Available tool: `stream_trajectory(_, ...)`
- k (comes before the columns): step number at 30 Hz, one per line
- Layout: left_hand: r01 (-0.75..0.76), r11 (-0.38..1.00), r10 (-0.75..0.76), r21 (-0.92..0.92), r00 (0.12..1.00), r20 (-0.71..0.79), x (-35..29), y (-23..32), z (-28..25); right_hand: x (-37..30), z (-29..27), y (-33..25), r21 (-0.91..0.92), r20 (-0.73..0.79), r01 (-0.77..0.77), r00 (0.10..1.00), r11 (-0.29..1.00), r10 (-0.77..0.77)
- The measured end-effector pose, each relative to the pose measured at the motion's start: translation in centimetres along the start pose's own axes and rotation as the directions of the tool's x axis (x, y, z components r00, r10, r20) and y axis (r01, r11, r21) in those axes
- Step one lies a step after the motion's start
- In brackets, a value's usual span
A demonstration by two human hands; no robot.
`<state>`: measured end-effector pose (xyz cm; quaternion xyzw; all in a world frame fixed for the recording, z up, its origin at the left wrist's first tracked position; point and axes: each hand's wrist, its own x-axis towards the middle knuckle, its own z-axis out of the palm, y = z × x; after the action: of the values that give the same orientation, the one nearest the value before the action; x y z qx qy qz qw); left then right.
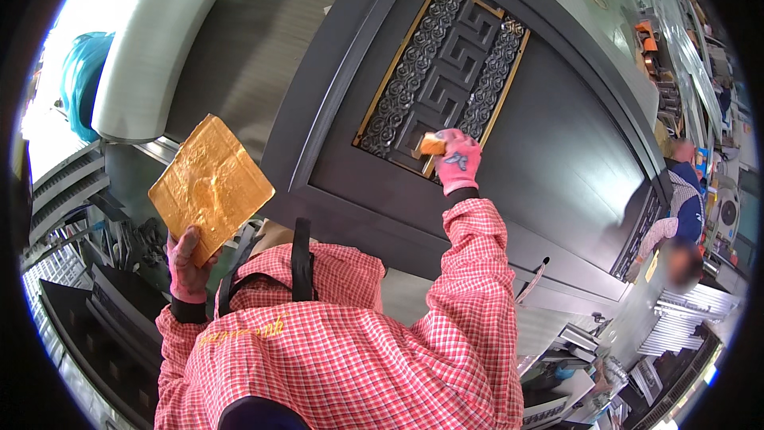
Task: The person applies gold leaf to the decorative border of a dark gray door panel using a small sponge. They hold a sheet of gold leaf in the left hand and repeatedly dab the sponge onto the raised pattern, occasionally repositioning the sheet.
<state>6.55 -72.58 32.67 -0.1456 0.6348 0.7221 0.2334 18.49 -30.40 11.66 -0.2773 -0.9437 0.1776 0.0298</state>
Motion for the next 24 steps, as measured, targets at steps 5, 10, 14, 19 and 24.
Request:
stream_trajectory(5, 0.005, 1.0, -0.005, -0.005, 1.0, -0.027, -0.1, -0.1, 0.2, 0.0, -0.7, -0.8, -0.068, 0.152, 0.225, 0.965, 0.972, -0.213)
stream_trajectory(10, 0.002, 1.0, -0.001, -0.02, 1.0, 0.006, 0.0, -0.4, -0.6, 0.4, -0.7, -0.3, 0.057, 0.011, 0.052, 0.999, 0.997, -0.052)
stream_trajectory(14, -0.006, 1.0, 0.006, -0.02, 1.0, -0.007, -0.3, -0.4, -0.5, 1.1, -0.2, 0.1, -0.061, 0.021, 0.038, 0.999, 0.997, -0.036)
stream_trajectory(19, 0.008, 1.0, -0.008, -0.007, 1.0, 0.007, -0.4, -0.4, -0.7, 1.5, -0.6, -0.2, -0.091, 0.048, 0.022, 0.999, 0.996, -0.018)
stream_trajectory(24, 0.019, 1.0, -0.018, -0.024, 0.999, 0.043, -0.3, -0.5, -0.6, 1.2, -1.6, -0.5, -0.025, 0.159, 0.023, 0.987, 0.999, -0.019)
